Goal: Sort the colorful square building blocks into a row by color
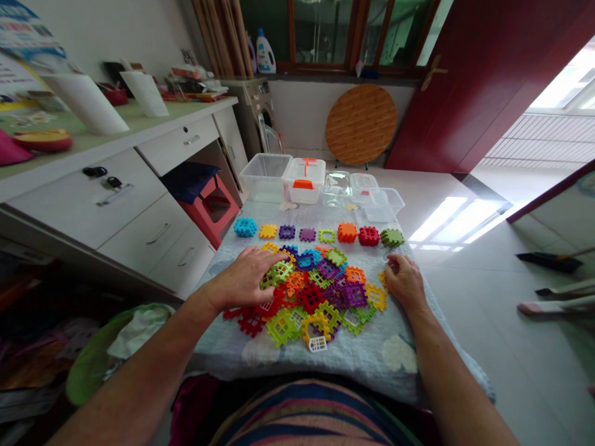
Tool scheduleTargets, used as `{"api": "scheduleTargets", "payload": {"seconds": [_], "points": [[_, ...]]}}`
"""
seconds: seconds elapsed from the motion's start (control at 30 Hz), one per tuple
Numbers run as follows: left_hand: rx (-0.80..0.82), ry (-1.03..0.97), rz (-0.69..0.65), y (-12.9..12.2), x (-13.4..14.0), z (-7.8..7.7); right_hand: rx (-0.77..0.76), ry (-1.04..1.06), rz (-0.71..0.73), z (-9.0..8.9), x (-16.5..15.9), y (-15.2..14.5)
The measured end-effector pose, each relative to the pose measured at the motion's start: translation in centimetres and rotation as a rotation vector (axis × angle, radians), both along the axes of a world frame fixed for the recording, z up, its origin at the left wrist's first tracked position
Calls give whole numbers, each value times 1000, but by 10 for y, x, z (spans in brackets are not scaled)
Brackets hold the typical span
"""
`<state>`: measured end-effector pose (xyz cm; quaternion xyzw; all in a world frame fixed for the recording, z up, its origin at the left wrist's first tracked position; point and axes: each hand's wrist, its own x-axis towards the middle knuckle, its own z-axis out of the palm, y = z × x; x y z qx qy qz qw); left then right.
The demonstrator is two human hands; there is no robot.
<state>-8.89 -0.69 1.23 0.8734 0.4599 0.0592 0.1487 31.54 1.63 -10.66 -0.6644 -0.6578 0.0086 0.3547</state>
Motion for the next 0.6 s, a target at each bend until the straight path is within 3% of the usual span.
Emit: {"api": "scheduleTargets", "payload": {"seconds": [0.37,0.6], "points": [[-33,-19,22,-1,-24,12,-20,-17,-15,2,-1,-1],[-2,12,-41,14,-10,4,-17,-12,-5,0,1,1]]}}
